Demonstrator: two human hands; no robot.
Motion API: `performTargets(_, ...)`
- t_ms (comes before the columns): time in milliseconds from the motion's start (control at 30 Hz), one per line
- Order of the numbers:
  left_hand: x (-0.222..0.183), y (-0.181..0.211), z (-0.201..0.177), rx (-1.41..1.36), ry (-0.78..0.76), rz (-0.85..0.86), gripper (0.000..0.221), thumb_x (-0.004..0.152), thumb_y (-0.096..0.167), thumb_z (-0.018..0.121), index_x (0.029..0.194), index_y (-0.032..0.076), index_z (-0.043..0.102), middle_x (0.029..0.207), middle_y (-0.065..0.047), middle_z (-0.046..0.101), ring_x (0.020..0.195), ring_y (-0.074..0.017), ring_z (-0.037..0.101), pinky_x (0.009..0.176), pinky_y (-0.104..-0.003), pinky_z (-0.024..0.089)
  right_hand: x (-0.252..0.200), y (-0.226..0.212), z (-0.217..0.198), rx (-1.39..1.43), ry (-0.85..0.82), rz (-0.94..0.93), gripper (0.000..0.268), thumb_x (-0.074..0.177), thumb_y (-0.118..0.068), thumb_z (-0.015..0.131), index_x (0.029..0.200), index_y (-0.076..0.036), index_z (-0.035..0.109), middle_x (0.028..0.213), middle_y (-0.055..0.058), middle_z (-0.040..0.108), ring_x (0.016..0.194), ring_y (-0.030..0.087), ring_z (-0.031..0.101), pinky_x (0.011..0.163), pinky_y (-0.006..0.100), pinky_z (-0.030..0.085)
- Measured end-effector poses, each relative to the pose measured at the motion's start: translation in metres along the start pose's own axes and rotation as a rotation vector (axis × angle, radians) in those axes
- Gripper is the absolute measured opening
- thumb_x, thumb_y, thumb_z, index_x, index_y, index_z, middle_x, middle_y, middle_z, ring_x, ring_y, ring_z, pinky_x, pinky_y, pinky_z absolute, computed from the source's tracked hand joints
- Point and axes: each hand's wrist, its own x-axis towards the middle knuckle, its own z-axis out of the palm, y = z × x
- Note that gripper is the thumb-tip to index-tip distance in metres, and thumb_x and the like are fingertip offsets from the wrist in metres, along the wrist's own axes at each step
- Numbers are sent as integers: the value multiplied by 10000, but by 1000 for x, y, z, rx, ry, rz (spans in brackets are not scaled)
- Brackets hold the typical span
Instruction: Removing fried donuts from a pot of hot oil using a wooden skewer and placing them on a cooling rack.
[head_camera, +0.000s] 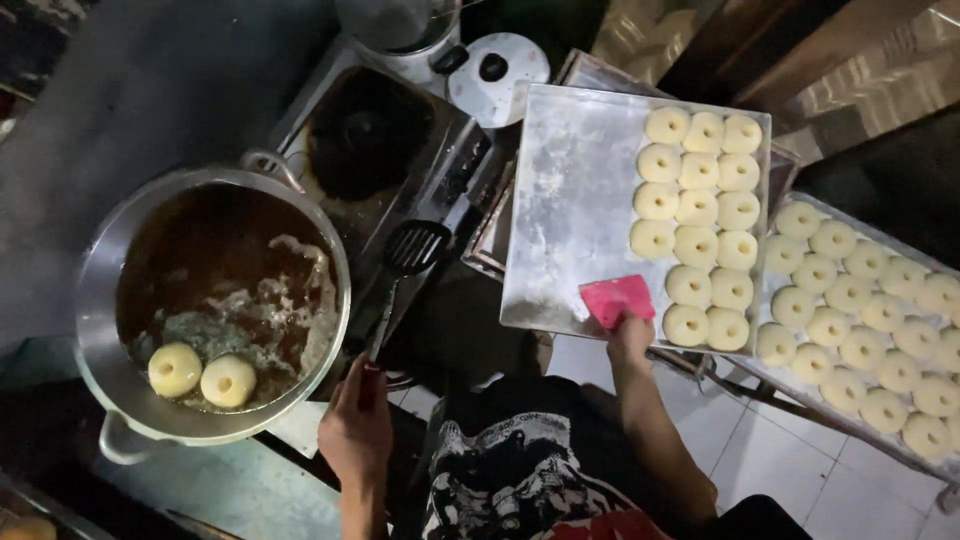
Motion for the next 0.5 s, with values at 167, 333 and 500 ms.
performTargets(167,-5,-19,-9,89,-3,-163,322,990,307,710,1299,225,749,1038,-1,782,785,-224,707,585,-425,538,17,-8,25,255,166,-105,428,785,19,617,1206,-44,661,1129,46,718,981,221,720,768,358,657)
performTargets(333,-6,-46,-3,162,66,-48,354,963,286,759,1312,228,752,993,-25,775,873,-242,728,724,-414,565,-10,-48,66,349,326,-33,374,900,28,478,1214,-35,671,1095,58,756,939,221,731,756,229,683)
performTargets(500,3,-33,-2,82,53,10,339,966,226,778,1294,142,774,1085,-31,785,878,-219,734,706,-383,575,3,-80,100,344,320,21,463,789,6,665,1251,-22,651,1167,119,737,983,292,713,705,423,670)
